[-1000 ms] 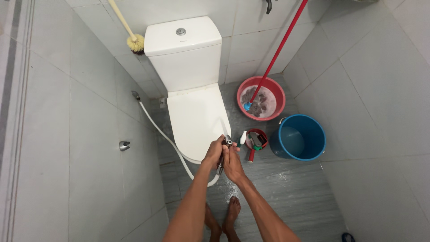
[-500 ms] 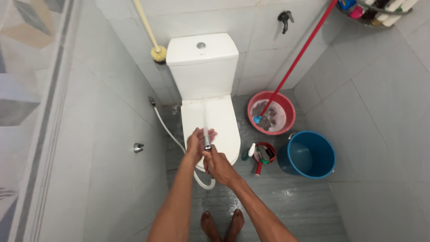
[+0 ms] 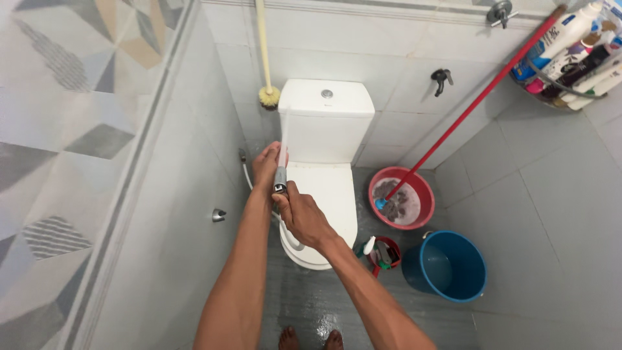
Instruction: The person cleans a toilet by applying liquid with a spray bottle, scrubbing the tank, lid, and rim using a sponge and a brush, and rinsing the toilet with a bidet sprayer.
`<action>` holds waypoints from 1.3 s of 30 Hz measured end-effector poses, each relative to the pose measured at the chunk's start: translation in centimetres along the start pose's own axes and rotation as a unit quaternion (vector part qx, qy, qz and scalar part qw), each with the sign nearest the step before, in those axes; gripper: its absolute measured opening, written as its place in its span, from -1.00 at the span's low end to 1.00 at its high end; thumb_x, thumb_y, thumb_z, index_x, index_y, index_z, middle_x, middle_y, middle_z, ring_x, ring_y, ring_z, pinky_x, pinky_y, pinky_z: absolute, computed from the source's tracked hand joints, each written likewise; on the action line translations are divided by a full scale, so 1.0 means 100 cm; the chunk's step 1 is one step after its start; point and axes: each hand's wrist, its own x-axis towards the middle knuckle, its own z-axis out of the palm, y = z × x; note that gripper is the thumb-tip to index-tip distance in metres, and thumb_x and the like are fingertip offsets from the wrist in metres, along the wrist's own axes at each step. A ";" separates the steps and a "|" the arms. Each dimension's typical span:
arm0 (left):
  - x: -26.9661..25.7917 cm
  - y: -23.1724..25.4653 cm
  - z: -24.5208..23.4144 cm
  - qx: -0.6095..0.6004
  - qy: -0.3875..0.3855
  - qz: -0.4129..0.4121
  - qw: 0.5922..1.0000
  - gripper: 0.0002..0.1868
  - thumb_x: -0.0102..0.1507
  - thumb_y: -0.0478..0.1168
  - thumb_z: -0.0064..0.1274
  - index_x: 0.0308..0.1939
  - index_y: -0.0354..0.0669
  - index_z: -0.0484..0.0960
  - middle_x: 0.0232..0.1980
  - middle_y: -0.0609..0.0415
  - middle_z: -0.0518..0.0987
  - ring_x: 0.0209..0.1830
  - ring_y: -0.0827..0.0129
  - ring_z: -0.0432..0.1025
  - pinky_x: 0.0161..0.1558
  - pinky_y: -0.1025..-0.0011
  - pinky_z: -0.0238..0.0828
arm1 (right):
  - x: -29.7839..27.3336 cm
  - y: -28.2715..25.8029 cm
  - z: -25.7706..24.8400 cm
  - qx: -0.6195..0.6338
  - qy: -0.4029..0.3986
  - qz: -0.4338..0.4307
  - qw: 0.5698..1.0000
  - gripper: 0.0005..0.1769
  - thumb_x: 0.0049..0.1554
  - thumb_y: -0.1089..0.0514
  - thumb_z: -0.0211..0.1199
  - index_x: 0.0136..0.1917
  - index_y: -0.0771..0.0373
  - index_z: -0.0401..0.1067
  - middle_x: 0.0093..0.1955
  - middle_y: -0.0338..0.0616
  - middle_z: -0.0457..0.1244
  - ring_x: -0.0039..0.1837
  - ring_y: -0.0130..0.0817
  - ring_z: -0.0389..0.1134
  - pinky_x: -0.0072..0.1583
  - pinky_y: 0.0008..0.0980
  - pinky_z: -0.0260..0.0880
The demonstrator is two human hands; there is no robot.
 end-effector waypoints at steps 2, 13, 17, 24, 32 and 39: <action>0.004 0.006 -0.003 -0.029 -0.001 -0.027 0.999 -0.60 0.41 -0.22 -0.07 0.27 -0.42 0.51 0.08 -0.17 0.63 -0.03 0.26 0.54 0.02 0.40 0.53 | 0.006 -0.011 -0.002 -0.004 -0.019 0.026 0.999 -0.61 0.39 -0.06 -0.16 0.03 0.34 0.21 -0.41 0.08 0.28 -0.33 0.07 0.33 -0.18 -0.02 0.28; -0.002 0.036 -0.011 -0.046 -0.007 -0.044 0.998 -0.54 0.43 -0.21 -0.13 0.33 -0.46 0.43 0.27 -0.21 0.53 0.26 0.17 0.48 0.26 0.34 0.37 | 0.020 -0.017 0.007 0.019 -0.036 0.074 0.996 -0.55 0.40 -0.13 -0.22 0.00 0.31 0.18 -0.47 -0.07 0.21 -0.41 -0.15 0.26 -0.26 -0.15 0.33; 0.005 0.020 -0.026 -0.098 -0.026 -0.007 0.995 -0.56 0.40 -0.29 -0.09 0.30 -0.57 0.42 0.24 -0.21 0.56 0.30 0.18 0.47 0.34 0.39 0.39 | 0.018 -0.017 0.014 -0.039 -0.040 0.017 0.998 -0.57 0.41 -0.11 -0.19 0.04 0.33 0.19 -0.46 -0.06 0.22 -0.41 -0.18 0.24 -0.23 -0.13 0.25; -0.008 -0.006 -0.048 -0.096 0.005 -0.069 0.993 -0.60 0.39 -0.26 -0.07 0.27 -0.41 0.45 0.24 -0.09 0.57 0.28 0.26 0.47 0.28 0.40 0.41 | 0.004 -0.002 0.033 0.005 -0.068 0.078 0.995 -0.55 0.38 -0.14 -0.25 0.03 0.30 0.18 -0.49 -0.09 0.22 -0.43 -0.21 0.28 -0.26 -0.17 0.34; -0.042 -0.050 -0.084 -0.047 0.061 -0.121 0.990 -0.73 0.35 -0.28 0.01 0.08 -0.33 0.62 -0.12 -0.05 0.64 -0.22 0.30 0.54 -0.10 0.36 0.53 | -0.011 0.023 0.063 0.004 -0.109 0.108 0.988 -0.53 0.39 -0.18 -0.26 -0.01 0.28 0.14 -0.50 -0.08 0.21 -0.44 -0.20 0.27 -0.26 -0.16 0.33; -0.078 -0.072 -0.112 -0.094 0.051 -0.136 0.985 -0.70 0.34 -0.27 -0.04 0.09 -0.34 0.62 -0.10 -0.08 0.66 -0.21 0.32 0.54 -0.15 0.41 0.53 | -0.017 0.049 0.099 0.045 -0.131 0.165 0.977 -0.53 0.38 -0.20 -0.26 0.00 0.24 0.15 -0.50 -0.12 0.21 -0.45 -0.29 0.27 -0.30 -0.24 0.32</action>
